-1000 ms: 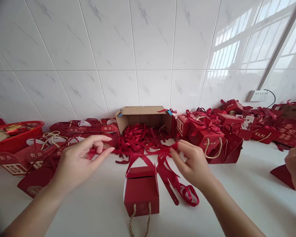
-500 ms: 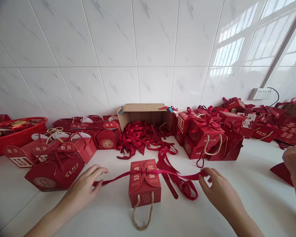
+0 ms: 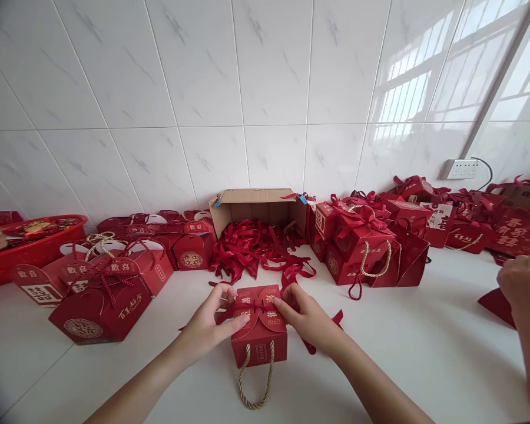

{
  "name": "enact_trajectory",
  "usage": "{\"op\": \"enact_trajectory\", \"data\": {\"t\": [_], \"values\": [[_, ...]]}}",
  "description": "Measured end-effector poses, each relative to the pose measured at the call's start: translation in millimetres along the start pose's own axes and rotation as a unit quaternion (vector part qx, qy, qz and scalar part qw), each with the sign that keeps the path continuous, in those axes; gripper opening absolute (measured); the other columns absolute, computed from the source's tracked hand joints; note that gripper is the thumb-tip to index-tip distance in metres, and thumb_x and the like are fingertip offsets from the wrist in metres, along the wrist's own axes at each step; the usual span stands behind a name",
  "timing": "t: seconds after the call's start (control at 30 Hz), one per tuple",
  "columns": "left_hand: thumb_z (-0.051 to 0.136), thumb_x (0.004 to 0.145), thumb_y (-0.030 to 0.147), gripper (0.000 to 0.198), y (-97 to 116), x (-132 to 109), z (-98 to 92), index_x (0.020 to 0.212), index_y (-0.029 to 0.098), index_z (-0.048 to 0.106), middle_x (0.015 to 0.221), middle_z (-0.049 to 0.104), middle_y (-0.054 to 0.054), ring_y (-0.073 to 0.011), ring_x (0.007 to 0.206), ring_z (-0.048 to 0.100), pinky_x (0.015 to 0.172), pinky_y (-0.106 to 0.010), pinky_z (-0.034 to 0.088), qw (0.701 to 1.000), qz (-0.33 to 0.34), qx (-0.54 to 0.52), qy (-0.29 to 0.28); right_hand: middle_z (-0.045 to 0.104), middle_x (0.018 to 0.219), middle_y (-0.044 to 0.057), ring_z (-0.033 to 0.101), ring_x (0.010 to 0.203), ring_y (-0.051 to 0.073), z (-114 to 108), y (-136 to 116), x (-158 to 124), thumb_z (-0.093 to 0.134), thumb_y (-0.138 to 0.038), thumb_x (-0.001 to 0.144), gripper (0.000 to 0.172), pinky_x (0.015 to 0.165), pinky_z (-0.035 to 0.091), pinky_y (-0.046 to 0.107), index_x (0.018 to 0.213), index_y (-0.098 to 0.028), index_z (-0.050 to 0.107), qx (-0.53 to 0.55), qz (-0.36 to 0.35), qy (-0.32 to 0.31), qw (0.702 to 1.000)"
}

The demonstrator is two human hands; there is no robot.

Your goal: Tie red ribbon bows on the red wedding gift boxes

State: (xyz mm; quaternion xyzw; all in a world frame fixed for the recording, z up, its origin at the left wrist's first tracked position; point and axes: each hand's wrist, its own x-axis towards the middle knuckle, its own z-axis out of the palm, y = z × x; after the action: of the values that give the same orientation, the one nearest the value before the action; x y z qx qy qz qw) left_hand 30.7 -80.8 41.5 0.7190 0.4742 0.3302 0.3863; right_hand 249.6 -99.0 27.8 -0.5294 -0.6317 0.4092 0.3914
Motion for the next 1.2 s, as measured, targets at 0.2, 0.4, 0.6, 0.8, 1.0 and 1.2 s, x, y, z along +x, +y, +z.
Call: {"op": "enact_trajectory", "data": {"t": [0.2, 0.4, 0.6, 0.8, 1.0, 1.2], "values": [[0.068, 0.072, 0.045, 0.036, 3.4, 12.7, -13.1, 0.076, 0.02, 0.043, 0.077, 0.051, 0.002, -0.014, 0.074, 0.05, 0.068, -0.026, 0.039, 0.987, -0.066, -0.07, -0.125, 0.043, 0.055, -0.008, 0.037, 0.036, 0.005, -7.8, -2.2, -0.6, 0.049, -0.064, 0.082, 0.046, 0.029, 0.025, 0.017, 0.072, -0.02, 0.041, 0.038, 0.103, -0.104, 0.989], [0.061, 0.075, 0.056, 0.045, -0.2, 19.2, -19.4, 0.062, 0.018, 0.04, 0.06, 0.04, 0.006, -0.0097, 0.057, 0.035, 0.055, -0.023, 0.025, 0.984, -0.068, -0.084, -0.141, 0.043, 0.051, -0.007, 0.039, 0.034, 0.004, -18.7, -0.9, 2.9, 0.056, -0.06, 0.079, 0.047, 0.03, 0.024, 0.017, 0.061, -0.018, 0.042, 0.078, 0.087, -0.174, 0.978], [0.066, 0.071, 0.052, 0.043, -2.6, 19.2, -23.4, 0.059, 0.018, 0.042, 0.058, 0.037, 0.006, -0.0099, 0.056, 0.033, 0.053, -0.023, 0.024, 0.991, -0.046, -0.025, -0.127, 0.045, 0.048, -0.007, 0.043, 0.035, 0.006, -23.6, 10.5, 3.2, 0.063, -0.056, 0.076, 0.045, 0.034, 0.02, 0.019, 0.06, -0.019, 0.041, 0.072, 0.064, -0.144, 0.985], [0.066, 0.071, 0.045, 0.034, 0.9, 16.9, -26.1, 0.06, 0.018, 0.048, 0.06, 0.043, 0.004, -0.0111, 0.059, 0.038, 0.056, -0.024, 0.031, 0.996, -0.023, 0.019, -0.086, 0.048, 0.046, -0.004, 0.04, 0.038, 0.006, -34.7, 13.5, -2.9, 0.058, -0.059, 0.079, 0.049, 0.041, 0.024, 0.021, 0.056, -0.017, 0.044, 0.042, 0.085, -0.146, 0.985], [0.066, 0.072, 0.044, 0.028, 14.7, 13.8, -25.5, 0.074, 0.02, 0.051, 0.087, 0.057, -0.001, -0.0186, 0.085, 0.053, 0.083, -0.033, 0.041, 0.997, 0.025, 0.069, -0.011, 0.056, 0.054, -0.001, 0.046, 0.049, 0.007, -54.8, 9.7, -11.5, 0.062, -0.05, 0.081, 0.04, 0.049, 0.034, 0.021, 0.061, -0.015, 0.054, 0.196, 0.092, -0.118, 0.969], [0.068, 0.071, 0.039, 0.028, 48.6, 11.5, 8.8, 0.079, 0.022, 0.047, 0.088, 0.056, -0.003, -0.0229, 0.089, 0.052, 0.08, -0.036, 0.041, 0.972, 0.167, 0.163, 0.043, 0.06, 0.066, 0.001, 0.056, 0.063, 0.012, -41.2, -29.9, -10.3, 0.071, -0.039, 0.075, 0.025, 0.064, 0.048, 0.025, 0.069, -0.016, 0.063, 0.306, 0.041, -0.08, 0.948]]}}
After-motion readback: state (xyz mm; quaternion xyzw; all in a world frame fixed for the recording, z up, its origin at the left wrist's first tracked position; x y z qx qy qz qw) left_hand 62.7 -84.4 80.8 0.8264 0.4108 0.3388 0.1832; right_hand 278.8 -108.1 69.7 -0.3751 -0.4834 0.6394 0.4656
